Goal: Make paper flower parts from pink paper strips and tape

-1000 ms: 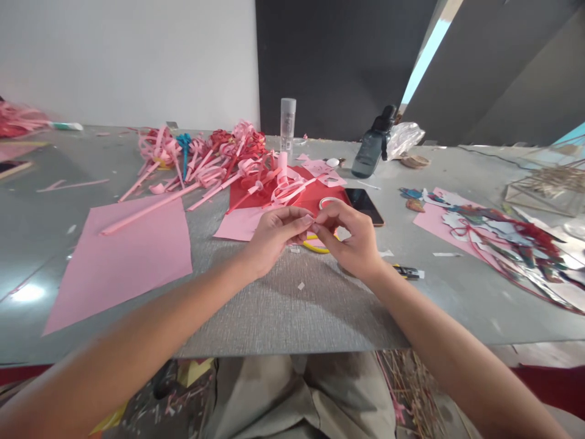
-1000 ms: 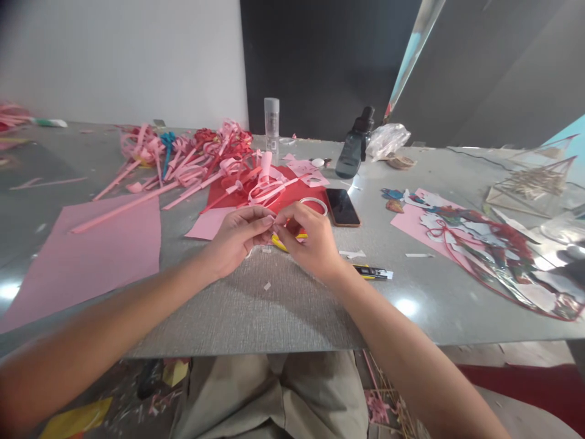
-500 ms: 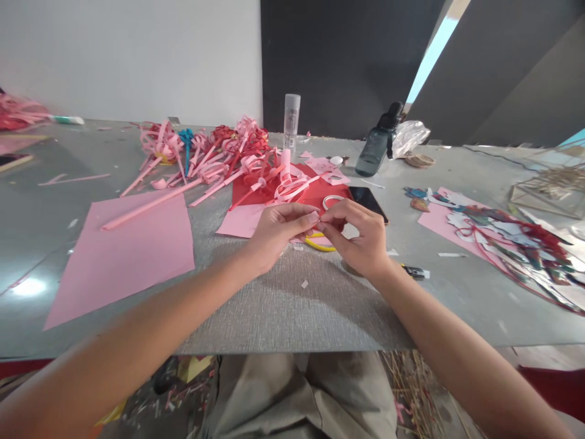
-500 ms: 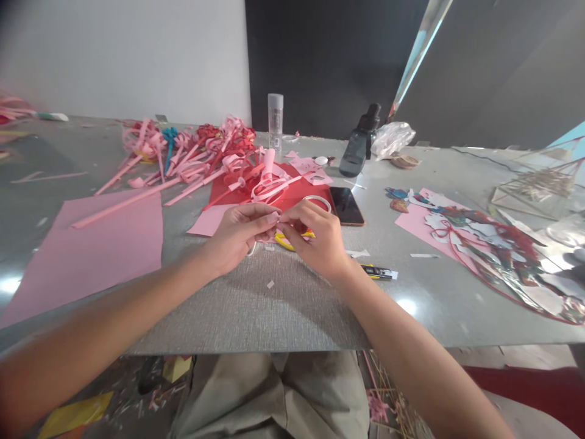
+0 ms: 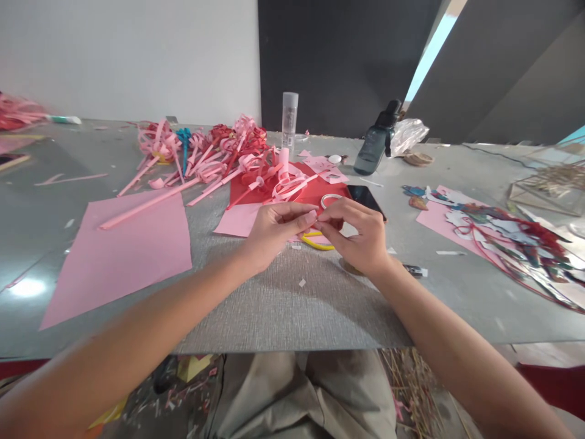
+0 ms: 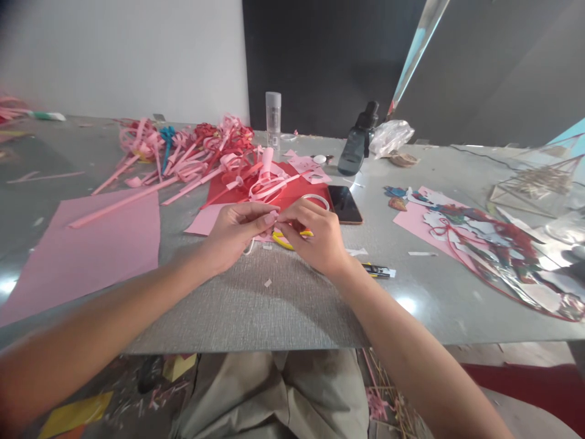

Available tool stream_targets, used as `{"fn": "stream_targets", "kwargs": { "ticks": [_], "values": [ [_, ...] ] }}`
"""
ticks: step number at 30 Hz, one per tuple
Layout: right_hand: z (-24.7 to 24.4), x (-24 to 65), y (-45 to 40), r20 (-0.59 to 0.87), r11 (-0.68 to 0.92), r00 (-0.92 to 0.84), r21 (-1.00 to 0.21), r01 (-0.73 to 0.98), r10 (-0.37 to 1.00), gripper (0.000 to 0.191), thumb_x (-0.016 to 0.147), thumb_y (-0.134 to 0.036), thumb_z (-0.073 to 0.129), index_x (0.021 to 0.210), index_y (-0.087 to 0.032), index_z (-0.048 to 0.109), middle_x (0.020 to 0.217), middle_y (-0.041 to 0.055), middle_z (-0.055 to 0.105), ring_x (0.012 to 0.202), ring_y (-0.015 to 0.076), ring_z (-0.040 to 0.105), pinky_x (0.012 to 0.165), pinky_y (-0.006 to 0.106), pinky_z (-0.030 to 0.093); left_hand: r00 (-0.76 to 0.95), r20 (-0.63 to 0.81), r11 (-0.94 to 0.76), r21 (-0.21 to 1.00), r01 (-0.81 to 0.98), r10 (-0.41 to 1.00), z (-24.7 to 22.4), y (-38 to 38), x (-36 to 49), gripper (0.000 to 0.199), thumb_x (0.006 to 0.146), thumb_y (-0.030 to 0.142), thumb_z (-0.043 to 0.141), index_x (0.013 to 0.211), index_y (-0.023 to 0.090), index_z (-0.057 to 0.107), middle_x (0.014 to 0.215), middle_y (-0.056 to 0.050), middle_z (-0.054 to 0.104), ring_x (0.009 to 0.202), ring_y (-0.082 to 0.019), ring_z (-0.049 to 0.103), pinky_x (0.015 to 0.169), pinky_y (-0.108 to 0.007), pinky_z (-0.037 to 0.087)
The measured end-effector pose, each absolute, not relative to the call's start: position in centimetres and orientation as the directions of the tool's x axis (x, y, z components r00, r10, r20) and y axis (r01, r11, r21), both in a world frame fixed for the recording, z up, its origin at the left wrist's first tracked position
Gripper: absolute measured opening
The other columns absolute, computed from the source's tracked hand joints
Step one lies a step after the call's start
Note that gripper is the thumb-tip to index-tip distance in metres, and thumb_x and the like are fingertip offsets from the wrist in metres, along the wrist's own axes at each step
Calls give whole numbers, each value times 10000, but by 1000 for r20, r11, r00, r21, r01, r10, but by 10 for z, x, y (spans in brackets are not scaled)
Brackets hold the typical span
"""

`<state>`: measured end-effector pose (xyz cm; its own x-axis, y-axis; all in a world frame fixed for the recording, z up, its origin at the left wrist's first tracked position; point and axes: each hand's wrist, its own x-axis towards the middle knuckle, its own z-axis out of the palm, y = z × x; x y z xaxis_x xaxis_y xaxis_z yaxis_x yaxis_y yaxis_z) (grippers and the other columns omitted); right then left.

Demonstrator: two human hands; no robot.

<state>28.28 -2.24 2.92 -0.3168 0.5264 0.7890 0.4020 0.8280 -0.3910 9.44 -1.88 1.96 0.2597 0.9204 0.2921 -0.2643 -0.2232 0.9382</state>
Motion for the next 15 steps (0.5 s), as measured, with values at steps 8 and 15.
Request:
{"fn": "stream_targets", "kwargs": {
  "ticks": [8, 15],
  "values": [
    [31, 282, -27, 885, 889, -308, -209, 407, 349, 167, 906, -126, 673, 966, -279, 699, 861, 10, 732, 675, 141, 650, 583, 295, 526, 213, 405, -379, 913, -153, 889, 29, -27, 92, 222, 820, 364, 855, 984, 216, 832, 913, -45, 810, 813, -155, 733, 708, -241, 586],
    [36, 285, -41, 952, 865, -275, 25, 502, 132, 332, 846, -74, 720, 1064, -323, 695, 869, -9, 762, 698, 159, 712, 628, 303, 566, 96, 565, -551, 823, -137, 820, 41, -54, 101, 169, 858, 319, 827, 997, 223, 827, 919, -43, 797, 825, -160, 726, 721, -257, 611]
  ]
}}
